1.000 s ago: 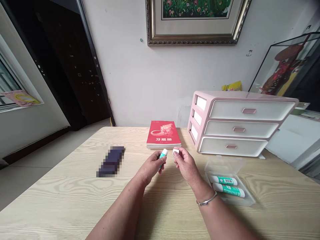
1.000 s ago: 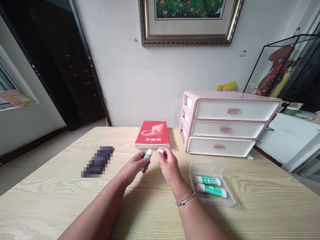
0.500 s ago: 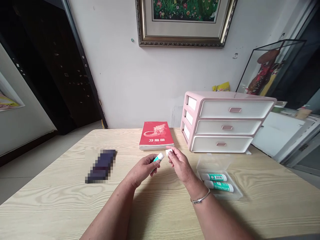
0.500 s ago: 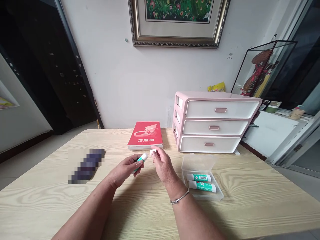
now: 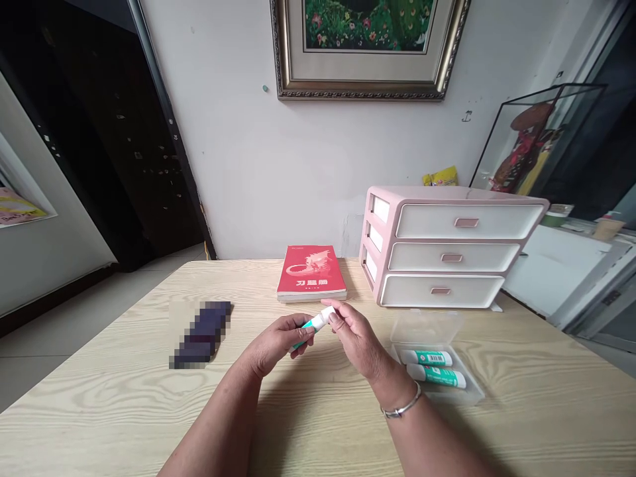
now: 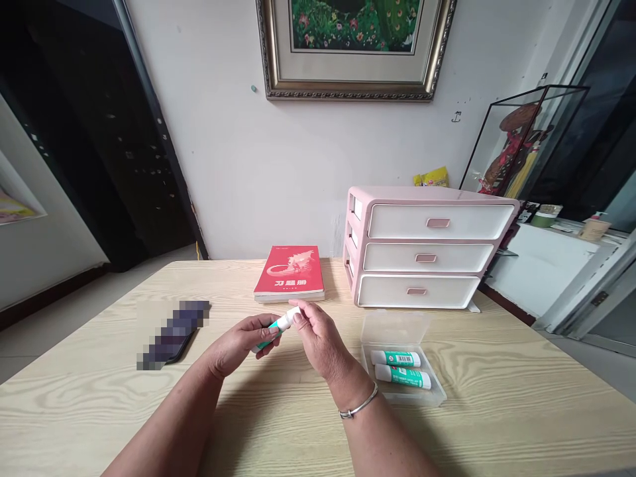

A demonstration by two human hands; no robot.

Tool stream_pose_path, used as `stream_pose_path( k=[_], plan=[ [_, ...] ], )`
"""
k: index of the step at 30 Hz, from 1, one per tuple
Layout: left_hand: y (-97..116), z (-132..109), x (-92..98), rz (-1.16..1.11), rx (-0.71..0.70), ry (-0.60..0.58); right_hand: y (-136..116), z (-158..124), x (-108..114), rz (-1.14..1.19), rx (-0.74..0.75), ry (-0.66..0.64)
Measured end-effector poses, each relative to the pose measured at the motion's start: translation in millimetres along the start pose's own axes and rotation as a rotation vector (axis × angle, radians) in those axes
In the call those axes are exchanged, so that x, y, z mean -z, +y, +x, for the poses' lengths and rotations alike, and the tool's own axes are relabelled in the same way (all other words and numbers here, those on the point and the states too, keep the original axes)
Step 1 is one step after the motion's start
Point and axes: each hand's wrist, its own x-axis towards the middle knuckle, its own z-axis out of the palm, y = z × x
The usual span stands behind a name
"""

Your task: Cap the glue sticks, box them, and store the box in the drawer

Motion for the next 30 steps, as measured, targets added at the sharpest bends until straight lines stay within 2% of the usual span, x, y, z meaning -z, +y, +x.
stream_pose_path(
  k=[6,15,21,27,30],
  plan=[
    [4.6,-1.7,-0.8,0.016,0.001,0.027,-3.6,-0.8,1.4,-0.13,0.1,-0.003],
    [6.6,-2.9,0.3,0.035,0.005,0.012,-5.7,-1.7,0.3,-0.18,0.164,-0.074],
    [3.9,-3.9,4.0,0.091,0.025,0.003,-1.1,-2.3,-1.7,-0.182,0.118,-0.112],
    [5.3,-6.4,3.4,0.275,0.009,-0.017,-1.4,-1.2,-2.5,-0.145,0.055,-0.153],
    [7.3,-6.4,1.6,0.372,-0.03,0.009,-0.5,-1.1,-4.8,-0.095,-0.031,-0.138]
  ],
)
